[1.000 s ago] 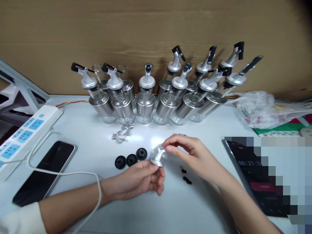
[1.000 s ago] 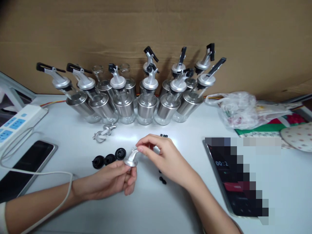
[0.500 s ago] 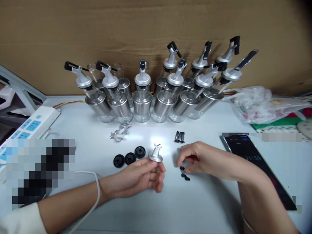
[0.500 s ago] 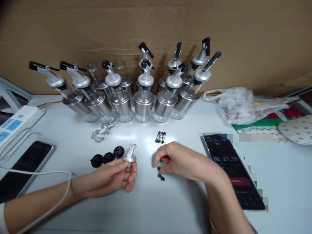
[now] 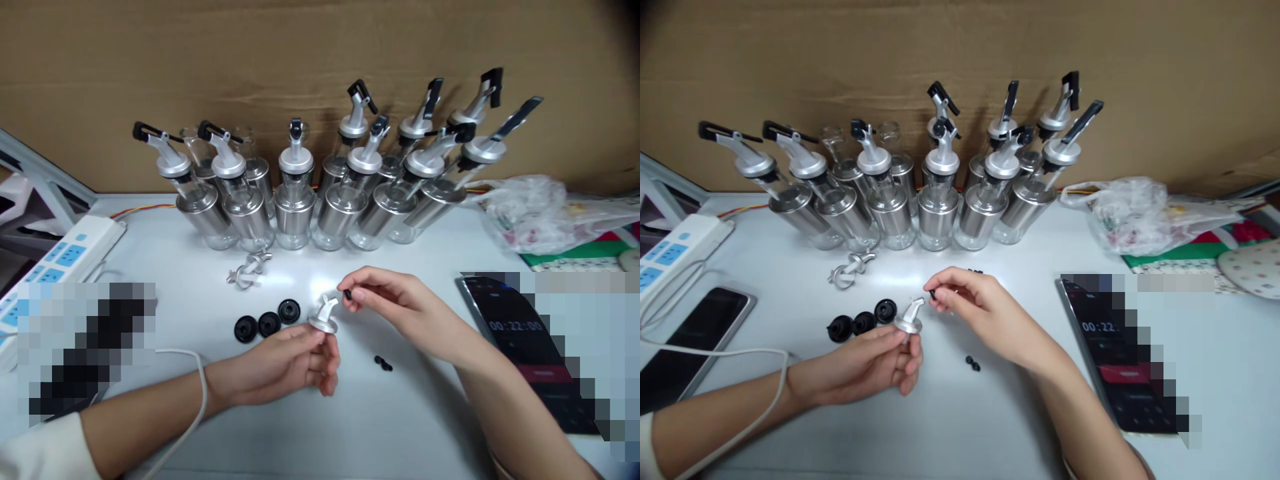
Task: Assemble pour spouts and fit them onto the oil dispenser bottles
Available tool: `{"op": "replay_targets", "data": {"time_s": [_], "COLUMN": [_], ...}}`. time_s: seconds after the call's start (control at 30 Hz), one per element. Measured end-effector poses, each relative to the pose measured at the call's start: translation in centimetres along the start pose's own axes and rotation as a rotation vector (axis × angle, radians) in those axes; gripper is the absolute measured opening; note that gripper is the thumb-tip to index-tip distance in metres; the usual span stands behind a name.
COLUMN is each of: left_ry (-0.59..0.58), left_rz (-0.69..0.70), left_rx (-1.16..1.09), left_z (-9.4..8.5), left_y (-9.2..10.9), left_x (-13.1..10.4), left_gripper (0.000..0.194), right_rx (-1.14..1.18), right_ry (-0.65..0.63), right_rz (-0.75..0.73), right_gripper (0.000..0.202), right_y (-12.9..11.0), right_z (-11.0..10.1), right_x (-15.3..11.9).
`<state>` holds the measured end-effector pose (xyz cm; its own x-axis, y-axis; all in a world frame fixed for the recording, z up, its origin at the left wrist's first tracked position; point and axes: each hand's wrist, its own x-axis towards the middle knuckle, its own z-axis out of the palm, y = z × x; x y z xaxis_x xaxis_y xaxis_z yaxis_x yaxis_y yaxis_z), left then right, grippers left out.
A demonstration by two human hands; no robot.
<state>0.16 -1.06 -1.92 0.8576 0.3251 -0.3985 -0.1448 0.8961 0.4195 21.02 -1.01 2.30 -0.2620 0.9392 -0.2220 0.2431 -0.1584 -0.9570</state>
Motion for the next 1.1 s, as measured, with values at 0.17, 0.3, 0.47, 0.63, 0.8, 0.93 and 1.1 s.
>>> {"op": "replay_targets", "data": {"time_s": [0.17, 0.3, 0.47, 0.63, 0.8, 0.93, 1.1], "left_ry": [-0.012, -0.023, -0.038, -0.036, -0.050, -0.038, -0.050], "left_rz": [0.007, 0.013, 0.014, 0.008, 0.015, 0.029, 0.039], "left_rx": [-0.007, -0.017, -0.010, 0.015, 0.010, 0.001, -0.010], "left_z": [0.1, -0.1, -0.1, -0.1, -0.2, -0.3, -0.4], "left_y": [-0.1, -0.2, -0.1, 0.0, -0.1, -0.2, -0.3], "left_x": [0.0, 0.0, 0.0, 0.0, 0.0, 0.0, 0.1], "left_gripper": [0.030, 0.029, 0.031, 0.032, 0.033, 0.035, 0.035], "right_rx": [0.138, 0.200, 0.228, 0.408, 0.660, 0.806, 0.901], "right_ry": [0.032, 0.009, 0.023, 0.028, -0.010, -0.102, -0.165], "right_rz": [0.000, 0.036, 0.070, 0.104, 0.194, 0.258, 0.271], "right_gripper": [0.019, 0.022, 0.027, 0.027, 0.026, 0.034, 0.031], "right_y": [0.4, 0.3, 0.4, 0.8, 1.2, 1.2, 1.0], "right_z": [0.9, 1.0, 1.3, 2.1, 2.9, 3.1, 2.8], "right_x": [0.5, 0.7, 0.8, 1.0, 0.9, 0.7, 0.7]}}
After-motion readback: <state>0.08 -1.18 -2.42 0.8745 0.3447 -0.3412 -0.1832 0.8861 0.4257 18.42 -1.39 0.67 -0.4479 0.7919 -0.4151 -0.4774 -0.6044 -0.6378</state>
